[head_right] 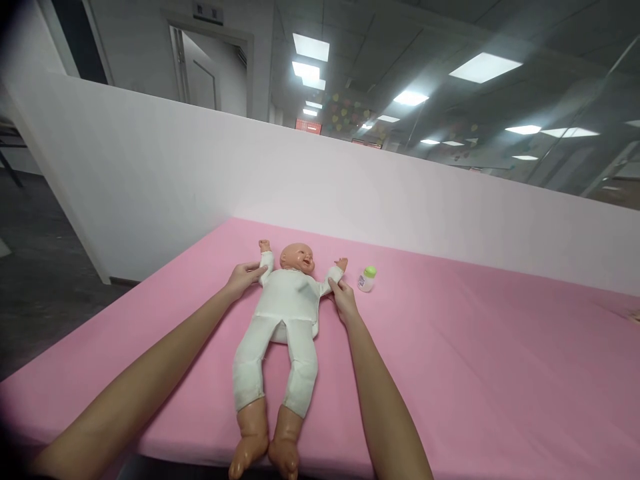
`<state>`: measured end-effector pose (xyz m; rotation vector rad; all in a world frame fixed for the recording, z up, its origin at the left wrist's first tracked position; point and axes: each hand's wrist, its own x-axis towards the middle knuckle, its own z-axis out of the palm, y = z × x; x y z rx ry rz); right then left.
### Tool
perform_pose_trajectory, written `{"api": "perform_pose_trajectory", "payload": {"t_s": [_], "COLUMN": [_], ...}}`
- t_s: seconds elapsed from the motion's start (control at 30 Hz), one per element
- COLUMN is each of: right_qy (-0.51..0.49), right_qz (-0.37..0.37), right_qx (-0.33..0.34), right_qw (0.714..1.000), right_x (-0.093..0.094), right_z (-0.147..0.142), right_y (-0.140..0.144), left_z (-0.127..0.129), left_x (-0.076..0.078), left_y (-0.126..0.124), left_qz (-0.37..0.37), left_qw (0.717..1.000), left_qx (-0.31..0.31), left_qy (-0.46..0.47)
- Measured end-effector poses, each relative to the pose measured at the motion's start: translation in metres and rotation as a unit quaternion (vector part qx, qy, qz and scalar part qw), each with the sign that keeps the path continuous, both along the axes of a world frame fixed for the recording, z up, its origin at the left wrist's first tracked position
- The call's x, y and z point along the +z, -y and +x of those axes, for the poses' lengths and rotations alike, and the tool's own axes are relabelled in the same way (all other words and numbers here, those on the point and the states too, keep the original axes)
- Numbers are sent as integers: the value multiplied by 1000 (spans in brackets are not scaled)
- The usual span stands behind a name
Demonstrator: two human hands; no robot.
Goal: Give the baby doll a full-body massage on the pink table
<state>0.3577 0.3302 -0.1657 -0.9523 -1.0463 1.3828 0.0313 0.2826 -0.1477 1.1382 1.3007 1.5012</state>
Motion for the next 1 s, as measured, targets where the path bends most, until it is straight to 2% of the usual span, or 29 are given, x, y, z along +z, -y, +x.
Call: {"api": "perform_pose_trajectory", "payload": {"t_s": [0.2, 0.3, 0.43, 0.63, 0.83, 1.0], "right_qy": [16, 11, -3, -18, -24, -1], "right_qz": [-29, -17, 13, 63, 86, 104], "right_qx": [-44, -47, -36, 27, 65, 71], "right_qw": [999, 999, 999, 997, 994, 992], "right_x": [1, -1, -2, 1, 0, 4], "right_z": [-5, -5, -5, 0, 3, 3], "right_y": [1, 2, 4, 10, 10, 13], "left_z": [6, 8, 9, 7, 1, -3], "left_x": [-3, -1, 1, 0, 2, -1], "left_y": [-2, 0, 2, -1, 3, 2], "left_qz": [-19, -19, -17, 1, 81, 76], "left_qw": [995, 993, 994, 997, 996, 994], "left_qx": [83, 92, 73, 42, -42, -73], "left_qy": [-53, -67, -78, -65, -7, 4]}}
